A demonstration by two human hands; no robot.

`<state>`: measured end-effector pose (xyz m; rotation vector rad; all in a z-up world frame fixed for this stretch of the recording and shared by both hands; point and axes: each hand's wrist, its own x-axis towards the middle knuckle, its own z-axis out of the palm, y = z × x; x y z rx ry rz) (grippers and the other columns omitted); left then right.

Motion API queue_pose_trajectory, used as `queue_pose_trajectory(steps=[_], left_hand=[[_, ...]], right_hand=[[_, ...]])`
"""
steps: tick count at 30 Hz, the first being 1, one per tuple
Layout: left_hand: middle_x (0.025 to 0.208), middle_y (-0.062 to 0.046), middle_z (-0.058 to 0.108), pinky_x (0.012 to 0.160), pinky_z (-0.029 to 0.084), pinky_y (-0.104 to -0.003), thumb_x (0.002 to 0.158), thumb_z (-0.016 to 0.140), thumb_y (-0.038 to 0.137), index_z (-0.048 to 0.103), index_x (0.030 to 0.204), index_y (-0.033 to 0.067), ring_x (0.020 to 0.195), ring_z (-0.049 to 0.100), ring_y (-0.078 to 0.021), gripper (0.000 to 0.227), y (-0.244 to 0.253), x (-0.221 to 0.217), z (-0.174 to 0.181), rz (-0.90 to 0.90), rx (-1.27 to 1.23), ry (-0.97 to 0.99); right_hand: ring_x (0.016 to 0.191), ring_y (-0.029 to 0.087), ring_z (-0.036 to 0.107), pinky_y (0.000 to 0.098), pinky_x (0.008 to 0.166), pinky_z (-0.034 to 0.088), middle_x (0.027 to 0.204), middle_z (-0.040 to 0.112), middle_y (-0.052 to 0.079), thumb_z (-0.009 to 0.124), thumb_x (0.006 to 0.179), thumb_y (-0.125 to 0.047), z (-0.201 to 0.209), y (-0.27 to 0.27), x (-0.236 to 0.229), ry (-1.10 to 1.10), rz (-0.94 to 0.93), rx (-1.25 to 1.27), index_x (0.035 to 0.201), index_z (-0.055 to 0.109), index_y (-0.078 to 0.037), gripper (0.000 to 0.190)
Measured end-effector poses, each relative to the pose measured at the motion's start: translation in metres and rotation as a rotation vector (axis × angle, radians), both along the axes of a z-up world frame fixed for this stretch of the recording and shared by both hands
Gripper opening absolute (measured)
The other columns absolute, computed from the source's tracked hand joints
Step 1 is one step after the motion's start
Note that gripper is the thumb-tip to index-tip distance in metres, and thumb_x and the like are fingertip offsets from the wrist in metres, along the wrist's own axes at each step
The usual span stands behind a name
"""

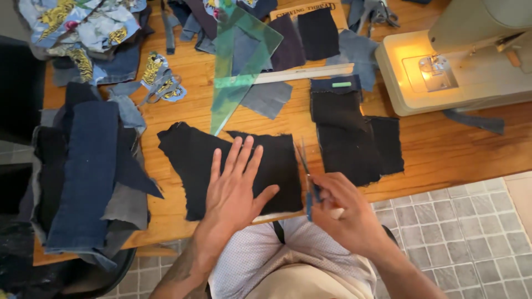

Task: The person uses scissors to cut a piece of black fabric on a wooden table. They then use a ruler and a green marker to draw lines on the fabric, followed by a triangular ruler to mark additional lines.

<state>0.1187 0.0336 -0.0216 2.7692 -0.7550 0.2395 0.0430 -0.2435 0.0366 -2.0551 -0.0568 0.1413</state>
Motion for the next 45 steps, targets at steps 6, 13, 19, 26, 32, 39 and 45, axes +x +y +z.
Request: queue_pose_trajectory(steps=[6,13,19,26,32,39,45], left_hand=[[0.196,-0.017,0.019,0.143,0.004,-0.064,0.098,0.061,0.095,0.031,0.184,0.0072,0.182,0.009,-0.033,0.127,-0.012,0.014,0.0,0.014,0.056,0.018],[0.195,-0.02,0.022,0.143,0.007,-0.066,0.102,0.06,0.088,0.037,0.181,0.0055,0.181,0.014,-0.0376,0.117,0.045,0.003,0.003,0.201,0.005,0.154],[0.197,-0.017,0.016,0.146,0.003,-0.063,0.093,0.061,0.101,0.031,0.184,0.0073,0.183,0.008,-0.0332,0.134,0.053,-0.004,0.007,0.299,0.06,0.288],[0.196,-0.02,0.011,0.142,0.004,-0.061,0.098,0.066,0.095,0.025,0.183,0.0011,0.182,0.004,-0.036,0.134,0.066,0.001,-0.012,0.201,0.049,0.115],[0.174,-0.027,0.058,0.128,0.041,-0.066,0.117,0.06,0.055,0.063,0.162,-0.0027,0.163,0.049,-0.0517,0.073,0.083,0.079,0.019,0.254,-0.132,-0.009],[0.128,-0.014,0.083,0.095,0.055,-0.059,0.107,0.079,0.063,0.075,0.133,0.0077,0.125,0.066,-0.045,0.062,0.041,0.196,0.02,0.436,-0.171,0.2],[0.119,-0.015,0.08,0.095,0.055,-0.054,0.11,0.08,0.031,0.077,0.116,0.0058,0.114,0.069,-0.0397,0.026,0.032,0.158,0.03,0.347,-0.27,-0.129]], right_hand=[[0.099,0.014,0.071,0.0289,0.087,0.06,0.134,0.073,0.004,0.086,0.094,-0.016,-0.008,0.017,0.013,-0.151,0.037,-0.117,0.151,0.074,-0.008,0.058],[0.122,0.031,0.075,0.0428,0.093,0.068,0.138,0.075,0.011,0.083,0.098,-0.017,-0.02,-0.01,0.049,-0.345,-0.229,-0.475,0.147,0.078,-0.011,0.05],[0.128,0.03,0.08,0.0448,0.103,0.067,0.14,0.078,0.002,0.085,0.099,-0.028,-0.066,-0.062,0.075,-0.353,-0.252,-0.898,0.13,0.087,-0.021,0.032],[0.103,0.034,0.081,0.0511,0.07,0.062,0.107,0.082,-0.004,0.069,0.086,-0.013,-0.046,-0.077,0.097,-0.156,-0.176,-1.082,0.09,0.084,-0.022,0.018],[0.111,0.032,0.083,0.0516,0.072,0.065,0.118,0.083,-0.005,0.067,0.097,-0.023,-0.033,-0.074,0.113,0.013,-0.082,-1.229,0.095,0.086,-0.028,0.019],[0.107,0.035,0.08,0.0484,0.083,0.063,0.131,0.089,-0.005,0.071,0.088,-0.02,-0.031,-0.052,0.102,-0.53,-0.146,-1.249,0.104,0.09,-0.024,0.025],[0.108,0.034,0.079,0.05,0.103,0.062,0.119,0.088,0.015,0.082,0.106,-0.014,-0.024,-0.007,0.073,-0.802,0.194,-0.407,0.116,0.088,-0.003,0.016]])
